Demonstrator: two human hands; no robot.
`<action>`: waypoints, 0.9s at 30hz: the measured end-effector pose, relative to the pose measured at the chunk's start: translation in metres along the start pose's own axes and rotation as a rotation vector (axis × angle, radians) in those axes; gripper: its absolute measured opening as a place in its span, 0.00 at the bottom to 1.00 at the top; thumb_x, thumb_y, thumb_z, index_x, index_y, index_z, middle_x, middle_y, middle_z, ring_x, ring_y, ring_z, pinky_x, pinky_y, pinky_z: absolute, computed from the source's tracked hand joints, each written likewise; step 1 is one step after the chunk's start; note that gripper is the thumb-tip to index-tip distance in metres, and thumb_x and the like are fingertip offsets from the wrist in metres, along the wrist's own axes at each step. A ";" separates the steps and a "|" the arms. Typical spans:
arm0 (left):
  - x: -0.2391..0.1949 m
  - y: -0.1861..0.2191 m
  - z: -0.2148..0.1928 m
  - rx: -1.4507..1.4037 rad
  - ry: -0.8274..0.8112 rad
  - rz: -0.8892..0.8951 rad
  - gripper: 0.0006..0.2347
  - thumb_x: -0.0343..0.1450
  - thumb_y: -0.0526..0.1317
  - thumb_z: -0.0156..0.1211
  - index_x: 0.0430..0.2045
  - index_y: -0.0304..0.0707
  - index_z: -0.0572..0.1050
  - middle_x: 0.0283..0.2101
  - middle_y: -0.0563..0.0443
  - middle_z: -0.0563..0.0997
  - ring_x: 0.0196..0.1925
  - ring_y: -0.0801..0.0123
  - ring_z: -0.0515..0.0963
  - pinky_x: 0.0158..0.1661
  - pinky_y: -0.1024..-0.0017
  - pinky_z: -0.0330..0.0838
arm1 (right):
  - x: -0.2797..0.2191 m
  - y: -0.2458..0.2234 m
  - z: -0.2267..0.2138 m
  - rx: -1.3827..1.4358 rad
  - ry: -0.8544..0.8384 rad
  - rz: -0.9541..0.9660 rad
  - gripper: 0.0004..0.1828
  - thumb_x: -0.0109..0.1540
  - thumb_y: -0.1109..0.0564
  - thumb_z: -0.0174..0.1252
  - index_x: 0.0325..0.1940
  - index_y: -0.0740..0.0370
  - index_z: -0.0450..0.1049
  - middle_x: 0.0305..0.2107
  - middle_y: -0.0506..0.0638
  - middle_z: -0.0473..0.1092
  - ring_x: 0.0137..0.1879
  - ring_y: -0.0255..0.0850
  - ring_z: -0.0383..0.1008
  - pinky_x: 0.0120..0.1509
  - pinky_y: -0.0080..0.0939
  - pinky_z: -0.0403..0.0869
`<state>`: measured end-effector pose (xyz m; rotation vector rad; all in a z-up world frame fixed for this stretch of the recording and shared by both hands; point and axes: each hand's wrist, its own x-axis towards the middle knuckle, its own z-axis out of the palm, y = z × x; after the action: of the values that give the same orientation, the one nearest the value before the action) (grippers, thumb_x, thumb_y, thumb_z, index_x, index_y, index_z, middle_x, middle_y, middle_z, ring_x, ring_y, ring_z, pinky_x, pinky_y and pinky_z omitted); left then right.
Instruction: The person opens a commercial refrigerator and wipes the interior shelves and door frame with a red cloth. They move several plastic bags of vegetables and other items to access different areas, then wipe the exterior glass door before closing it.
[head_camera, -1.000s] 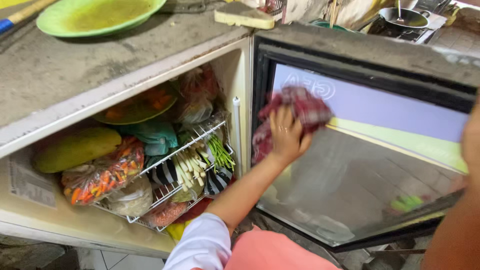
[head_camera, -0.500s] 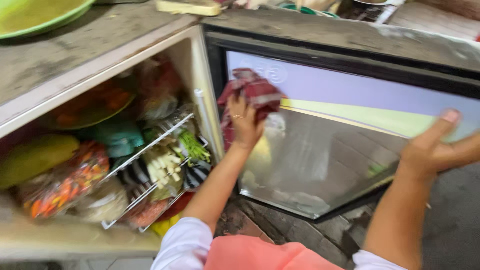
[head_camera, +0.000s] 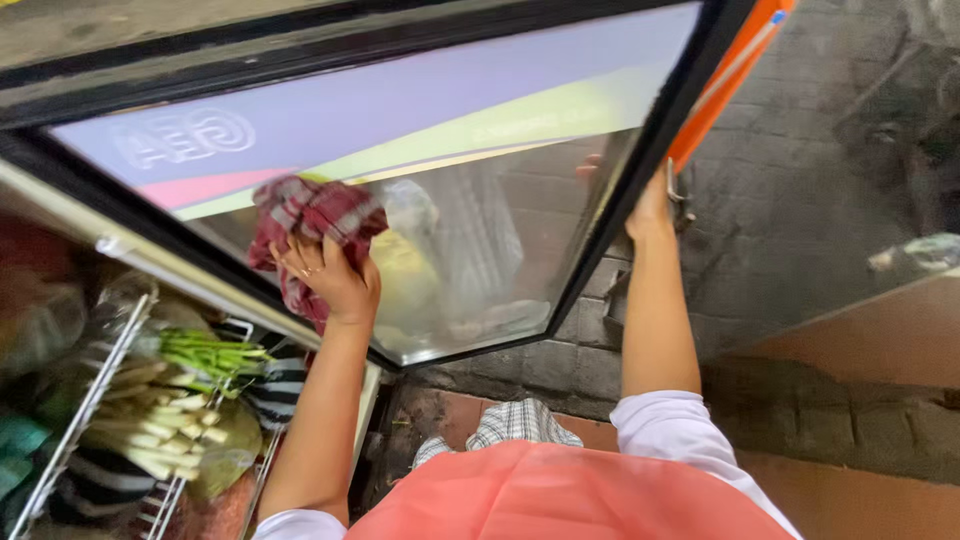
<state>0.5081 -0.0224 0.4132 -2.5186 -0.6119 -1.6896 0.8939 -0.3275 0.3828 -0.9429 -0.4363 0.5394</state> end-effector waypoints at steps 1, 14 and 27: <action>0.013 0.014 0.001 -0.014 -0.002 0.004 0.21 0.66 0.37 0.67 0.52 0.34 0.72 0.62 0.25 0.68 0.68 0.26 0.61 0.68 0.26 0.42 | 0.000 0.000 0.007 0.064 0.009 0.007 0.50 0.65 0.23 0.32 0.54 0.74 0.74 0.45 0.67 0.78 0.51 0.60 0.81 0.59 0.56 0.79; -0.001 0.214 0.139 -0.382 -0.345 0.785 0.16 0.75 0.35 0.54 0.59 0.48 0.75 0.69 0.51 0.71 0.76 0.65 0.62 0.66 0.59 0.63 | -0.006 0.017 -0.018 0.171 -0.048 -0.057 0.41 0.69 0.29 0.34 0.58 0.67 0.74 0.49 0.59 0.78 0.54 0.49 0.80 0.62 0.48 0.78; 0.002 0.161 0.055 -0.201 -0.783 0.885 0.21 0.70 0.32 0.54 0.59 0.49 0.73 0.72 0.47 0.65 0.75 0.60 0.62 0.65 0.60 0.63 | -0.044 -0.006 0.002 0.134 -0.051 -0.040 0.44 0.69 0.27 0.26 0.52 0.64 0.76 0.41 0.56 0.78 0.44 0.46 0.80 0.49 0.47 0.78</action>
<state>0.6132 -0.1559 0.4212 -2.8359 0.6473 -0.4734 0.8600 -0.3556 0.3833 -0.7915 -0.4581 0.5504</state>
